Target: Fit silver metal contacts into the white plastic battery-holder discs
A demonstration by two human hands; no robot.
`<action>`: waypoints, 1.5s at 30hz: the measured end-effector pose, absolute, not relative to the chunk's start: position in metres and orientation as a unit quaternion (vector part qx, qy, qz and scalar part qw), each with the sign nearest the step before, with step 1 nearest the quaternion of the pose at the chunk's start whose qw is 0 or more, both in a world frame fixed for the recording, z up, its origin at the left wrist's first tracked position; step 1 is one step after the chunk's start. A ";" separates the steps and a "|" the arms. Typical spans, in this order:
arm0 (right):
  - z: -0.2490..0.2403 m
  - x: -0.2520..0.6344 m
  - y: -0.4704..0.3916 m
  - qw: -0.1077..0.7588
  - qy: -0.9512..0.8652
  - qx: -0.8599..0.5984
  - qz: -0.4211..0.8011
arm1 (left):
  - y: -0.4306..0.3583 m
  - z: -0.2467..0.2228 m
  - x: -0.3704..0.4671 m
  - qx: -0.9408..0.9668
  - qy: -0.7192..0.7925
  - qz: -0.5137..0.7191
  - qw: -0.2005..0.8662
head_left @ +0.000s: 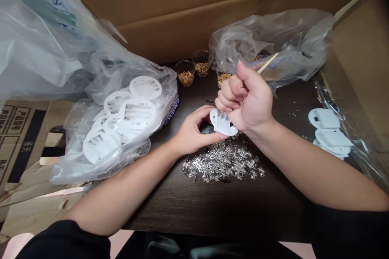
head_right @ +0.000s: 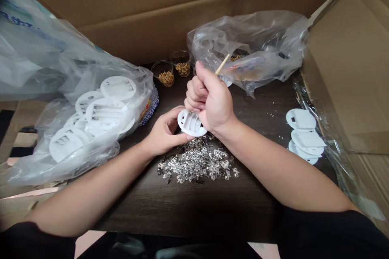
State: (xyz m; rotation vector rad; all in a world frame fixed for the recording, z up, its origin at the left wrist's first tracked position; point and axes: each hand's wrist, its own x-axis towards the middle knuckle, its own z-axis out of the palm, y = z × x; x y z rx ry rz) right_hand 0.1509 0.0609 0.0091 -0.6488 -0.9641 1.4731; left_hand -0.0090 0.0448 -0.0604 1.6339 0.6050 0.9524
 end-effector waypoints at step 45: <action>0.011 0.204 0.027 0.292 -0.858 -0.409 0.105 | 0.042 -0.056 -0.010 0.740 0.288 0.405 0.452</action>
